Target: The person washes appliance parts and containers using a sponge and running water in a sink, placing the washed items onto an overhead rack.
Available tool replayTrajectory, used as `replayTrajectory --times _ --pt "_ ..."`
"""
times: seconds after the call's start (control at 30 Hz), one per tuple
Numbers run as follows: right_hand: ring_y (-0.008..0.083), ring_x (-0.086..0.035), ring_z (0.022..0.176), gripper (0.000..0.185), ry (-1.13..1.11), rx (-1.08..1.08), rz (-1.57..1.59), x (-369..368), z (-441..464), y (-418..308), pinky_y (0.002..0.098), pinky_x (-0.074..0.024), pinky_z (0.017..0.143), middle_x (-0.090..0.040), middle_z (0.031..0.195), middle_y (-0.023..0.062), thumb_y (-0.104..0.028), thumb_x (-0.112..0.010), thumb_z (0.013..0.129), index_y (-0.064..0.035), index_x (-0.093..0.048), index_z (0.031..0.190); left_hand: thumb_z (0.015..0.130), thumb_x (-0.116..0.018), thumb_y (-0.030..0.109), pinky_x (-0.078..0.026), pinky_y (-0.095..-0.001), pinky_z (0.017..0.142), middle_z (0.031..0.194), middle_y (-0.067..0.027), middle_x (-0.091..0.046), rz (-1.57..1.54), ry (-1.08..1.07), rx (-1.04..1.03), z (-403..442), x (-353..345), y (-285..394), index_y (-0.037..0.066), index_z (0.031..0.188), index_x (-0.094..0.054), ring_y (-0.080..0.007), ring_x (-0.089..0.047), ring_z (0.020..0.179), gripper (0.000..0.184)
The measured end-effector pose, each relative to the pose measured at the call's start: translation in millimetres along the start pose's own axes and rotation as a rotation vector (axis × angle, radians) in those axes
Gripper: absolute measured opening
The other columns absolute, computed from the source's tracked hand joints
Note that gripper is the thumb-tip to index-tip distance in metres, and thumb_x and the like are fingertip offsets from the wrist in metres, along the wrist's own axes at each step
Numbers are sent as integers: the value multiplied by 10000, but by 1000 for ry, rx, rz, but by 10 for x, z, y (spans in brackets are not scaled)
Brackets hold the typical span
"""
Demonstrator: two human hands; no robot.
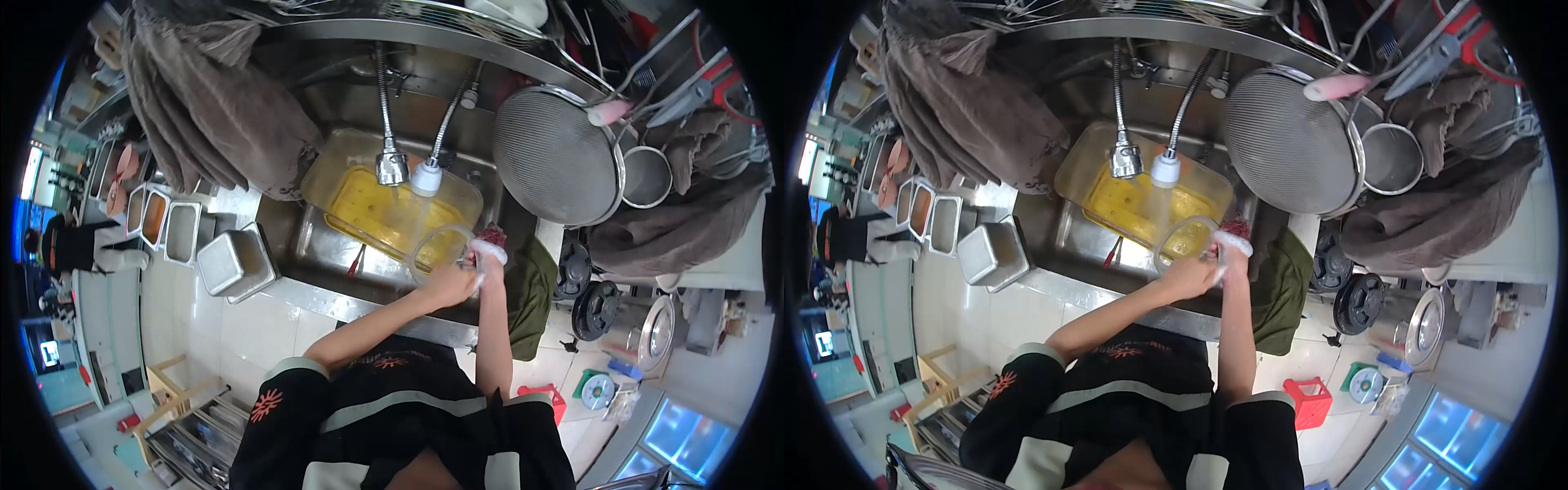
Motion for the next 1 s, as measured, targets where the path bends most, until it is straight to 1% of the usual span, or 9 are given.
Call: replayTrajectory --times 0.07,0.1,0.17,0.23,0.33,0.4,0.5,0.8,1.0 --pt "129 -459 428 154 83 -184 -52 187 -26 -75 240 -358 372 -482 539 41 -132 -561 719 -81 -471 606 782 -410 382 -439 -452 512 556 -130 -557 101 -180 -182 -235 -35 275 140 718 -590 -328 -557 519 307" --pt "126 -460 438 141 177 -123 -245 324 40 -252 238 -346 353 -472 533 34 -130 -567 710 -80 -474 616 781 -411 394 -440 -446 507 553 -126 -556 142 -166 -184 -310 -2 250 145 724 -589 -323 -558 515 311" --pt "121 -471 442 109 117 224 -141 371 189 -569 229 -348 342 -481 554 27 -125 -562 714 -83 -487 647 779 -414 419 -444 -434 497 545 -117 -553 239 -118 -186 -346 130 172 154 734 -587 -312 -560 507 320" --pt "117 -492 473 80 139 37 -110 399 53 -533 226 -377 368 -499 590 25 -117 -566 719 -85 -500 689 788 -402 441 -448 -418 489 554 -117 -557 203 58 -22 -142 287 -315 132 770 -580 -297 -564 508 357" --pt "135 -518 500 76 137 63 -68 555 29 -288 241 -410 388 -503 608 23 -127 -575 729 -90 -508 732 819 -386 404 -449 -396 482 598 -175 -554 170 306 350 73 882 -874 70 827 -562 -305 -569 572 377" --pt "154 -533 509 77 112 -4 -40 657 10 -20 248 -417 387 -511 613 25 -135 -577 734 -94 -513 744 848 -380 320 -456 -357 506 617 -147 -568 -71 315 340 319 796 -1492 69 850 -548 -260 -574 588 302" --pt "168 -540 519 93 136 -30 129 648 -117 199 271 -427 395 -519 617 32 -152 -575 741 -90 -511 766 857 -389 215 -470 -329 644 797 -83 -584 -1360 390 653 581 269 -2387 54 901 -530 -184 -563 719 219" --pt "160 -529 524 84 215 51 218 827 -198 78 290 -425 425 -521 626 17 -167 -557 756 -111 -495 744 843 -414 168 -432 -302 710 931 -52 -538 -1833 383 760 228 481 -1788 55 988 -474 -151 -514 823 194" --pt "169 -536 531 81 224 45 257 966 -103 99 289 -429 421 -525 626 12 -167 -568 745 -118 -504 753 845 -407 176 -410 -293 780 961 -39 -518 -1886 354 731 91 411 -1845 66 972 -467 -155 -505 861 179"
Point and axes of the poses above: each hand's wrist, its own z-axis towards the middle knuckle, its own x-axis out of the back of the hand, y = z × x, the point moved 10 cm from there along z, towards the middle knuckle
